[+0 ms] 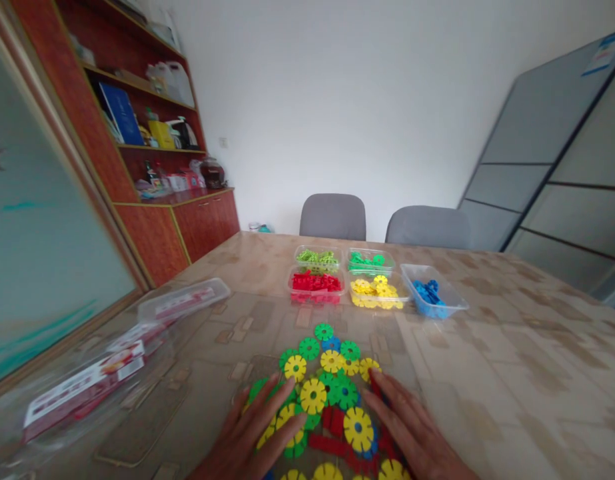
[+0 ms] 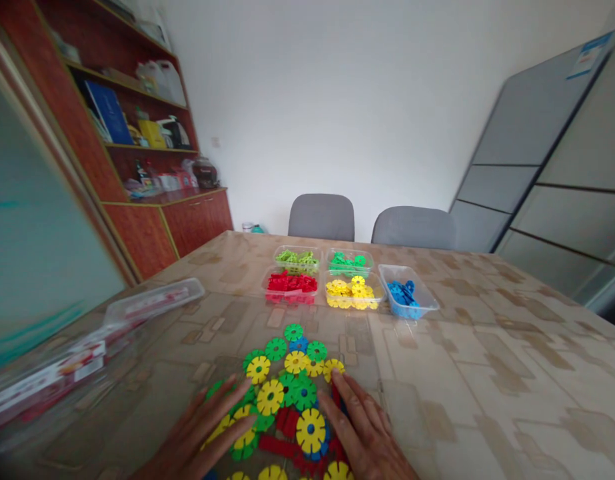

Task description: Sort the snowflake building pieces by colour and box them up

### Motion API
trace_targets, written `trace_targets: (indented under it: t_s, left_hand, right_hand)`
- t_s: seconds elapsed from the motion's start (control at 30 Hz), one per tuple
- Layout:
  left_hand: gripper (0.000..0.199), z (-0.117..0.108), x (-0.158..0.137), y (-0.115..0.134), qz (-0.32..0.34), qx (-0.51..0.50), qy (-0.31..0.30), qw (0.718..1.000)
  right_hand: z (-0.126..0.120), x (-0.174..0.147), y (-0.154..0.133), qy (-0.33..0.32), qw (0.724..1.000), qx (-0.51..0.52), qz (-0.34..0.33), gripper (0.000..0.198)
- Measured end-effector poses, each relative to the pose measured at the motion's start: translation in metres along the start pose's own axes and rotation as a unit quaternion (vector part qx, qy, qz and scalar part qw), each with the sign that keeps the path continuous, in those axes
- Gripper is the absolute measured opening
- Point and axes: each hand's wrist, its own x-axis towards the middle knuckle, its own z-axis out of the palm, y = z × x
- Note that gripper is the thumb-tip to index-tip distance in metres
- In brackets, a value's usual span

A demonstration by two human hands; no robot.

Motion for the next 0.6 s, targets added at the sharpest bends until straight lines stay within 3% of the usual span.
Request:
trace_targets:
  t_s: [0.2, 0.37, 0.47, 0.6]
  left_hand:
    - [0.084, 0.004, 0.065, 0.012, 0.096, -0.094, -0.038, 0.990]
    - [0.085, -0.003, 0.109, 0.038, 0.088, -0.124, -0.053, 0.987]
    - [0.075, -0.011, 0.115, 0.035, 0.072, -0.113, -0.028, 0.991]
    - [0.057, -0.018, 0.091, -0.007, -0.003, -0.058, 0.046, 0.997]
  right_hand:
    - [-0.006, 0.020, -0.006, 0.023, 1.000, 0.011, 0.015, 0.084]
    - [-0.013, 0.038, 0.000, 0.084, 0.994, 0.043, 0.060, 0.060]
    - [-0.021, 0.051, 0.006, 0.103, 0.986, 0.106, 0.080, 0.049]
    - [-0.035, 0.062, 0.017, 0.127, 0.966, 0.178, 0.135, 0.042]
